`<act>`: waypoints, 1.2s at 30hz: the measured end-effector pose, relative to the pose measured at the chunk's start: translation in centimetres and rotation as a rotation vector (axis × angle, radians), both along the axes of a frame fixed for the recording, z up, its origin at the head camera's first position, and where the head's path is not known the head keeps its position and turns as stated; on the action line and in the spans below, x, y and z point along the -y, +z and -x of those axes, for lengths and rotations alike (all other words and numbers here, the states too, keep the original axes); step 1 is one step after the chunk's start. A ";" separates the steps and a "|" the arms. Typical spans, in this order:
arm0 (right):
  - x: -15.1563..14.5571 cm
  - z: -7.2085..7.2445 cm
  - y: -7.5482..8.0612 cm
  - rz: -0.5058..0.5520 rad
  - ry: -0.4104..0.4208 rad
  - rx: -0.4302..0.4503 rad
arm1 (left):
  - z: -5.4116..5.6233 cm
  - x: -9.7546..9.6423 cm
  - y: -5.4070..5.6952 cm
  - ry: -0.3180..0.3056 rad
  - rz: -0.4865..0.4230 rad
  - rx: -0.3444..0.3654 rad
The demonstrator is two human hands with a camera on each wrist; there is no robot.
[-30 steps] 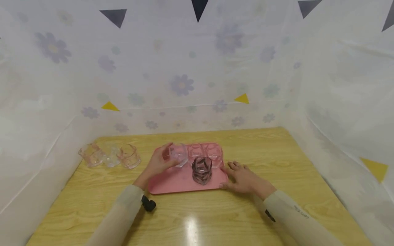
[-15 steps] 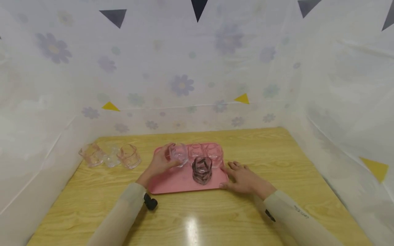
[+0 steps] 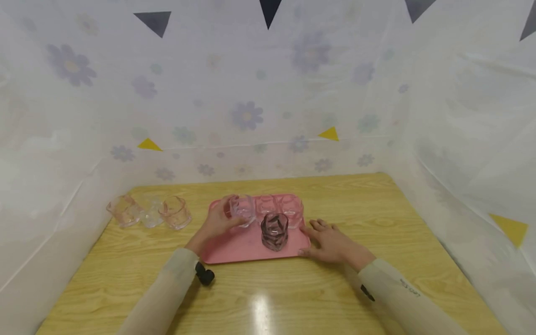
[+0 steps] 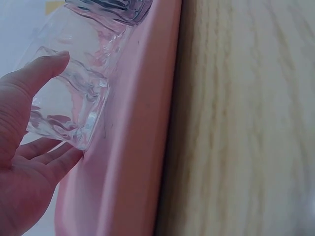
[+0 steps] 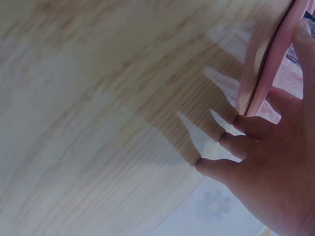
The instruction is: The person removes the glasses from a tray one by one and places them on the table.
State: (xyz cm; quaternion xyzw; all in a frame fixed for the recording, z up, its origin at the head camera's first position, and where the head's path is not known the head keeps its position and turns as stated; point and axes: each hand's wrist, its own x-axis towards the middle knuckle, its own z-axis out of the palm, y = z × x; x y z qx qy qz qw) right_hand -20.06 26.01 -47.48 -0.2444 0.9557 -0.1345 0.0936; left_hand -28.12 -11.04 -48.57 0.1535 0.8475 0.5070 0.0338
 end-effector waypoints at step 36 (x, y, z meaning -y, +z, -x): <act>0.1 -0.1 0.4 -0.015 -0.001 -0.002 | -4.2 7.8 0.9 0.018 -0.005 -0.024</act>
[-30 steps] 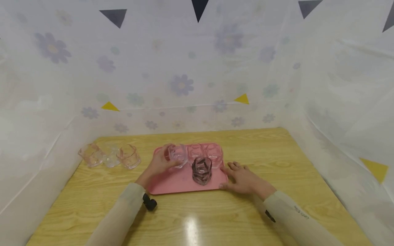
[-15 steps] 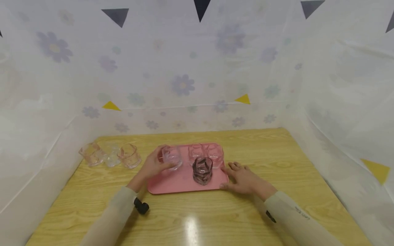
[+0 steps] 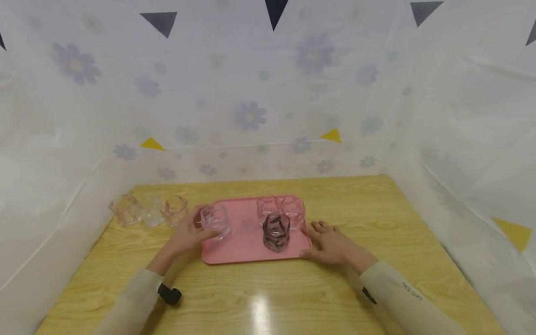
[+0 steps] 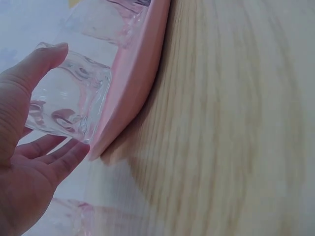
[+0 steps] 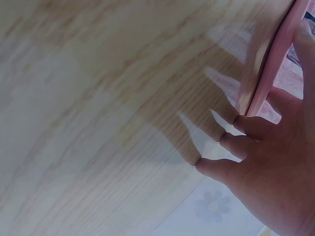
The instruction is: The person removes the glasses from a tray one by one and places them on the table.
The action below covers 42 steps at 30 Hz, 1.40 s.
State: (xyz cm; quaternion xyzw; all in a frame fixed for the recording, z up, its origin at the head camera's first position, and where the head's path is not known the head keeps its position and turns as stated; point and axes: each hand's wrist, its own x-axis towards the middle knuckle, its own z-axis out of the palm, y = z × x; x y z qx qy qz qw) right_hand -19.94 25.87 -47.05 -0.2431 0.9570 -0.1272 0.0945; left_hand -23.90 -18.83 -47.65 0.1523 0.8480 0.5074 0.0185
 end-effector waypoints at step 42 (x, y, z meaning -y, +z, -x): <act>0.1 0.0 0.2 -0.006 0.004 -0.008 | -6.4 13.7 0.3 0.311 0.162 -0.058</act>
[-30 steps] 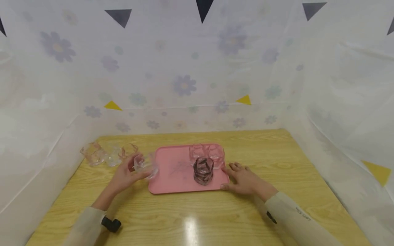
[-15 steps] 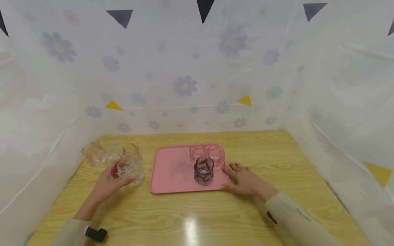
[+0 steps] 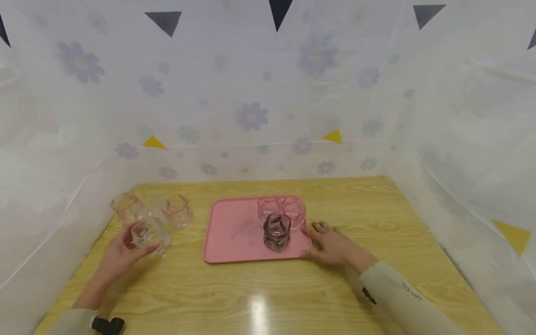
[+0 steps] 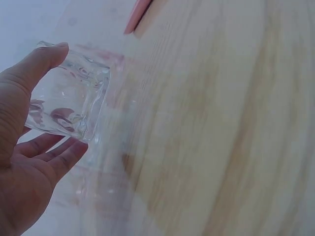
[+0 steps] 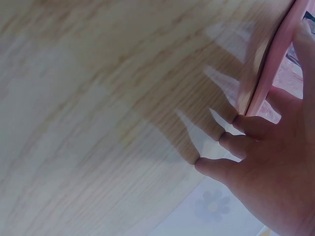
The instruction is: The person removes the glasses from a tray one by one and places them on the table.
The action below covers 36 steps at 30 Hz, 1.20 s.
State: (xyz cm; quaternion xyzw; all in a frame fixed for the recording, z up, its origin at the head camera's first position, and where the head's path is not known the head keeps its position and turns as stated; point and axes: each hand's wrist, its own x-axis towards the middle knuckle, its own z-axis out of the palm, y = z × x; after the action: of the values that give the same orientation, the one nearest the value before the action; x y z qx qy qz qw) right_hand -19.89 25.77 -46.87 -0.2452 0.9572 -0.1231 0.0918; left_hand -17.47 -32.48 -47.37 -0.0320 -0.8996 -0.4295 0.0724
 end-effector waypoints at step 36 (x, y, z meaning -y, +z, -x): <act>-0.2 0.2 -0.5 0.002 -0.006 0.009 | -0.4 7.2 -1.3 0.279 -0.149 0.057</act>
State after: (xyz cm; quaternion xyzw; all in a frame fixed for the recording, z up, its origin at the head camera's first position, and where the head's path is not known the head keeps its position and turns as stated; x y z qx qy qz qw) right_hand -20.11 25.99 -47.39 -0.2419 0.9574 -0.1257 0.0956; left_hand -17.11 -39.72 -48.66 0.1108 -0.8627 -0.4814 0.1079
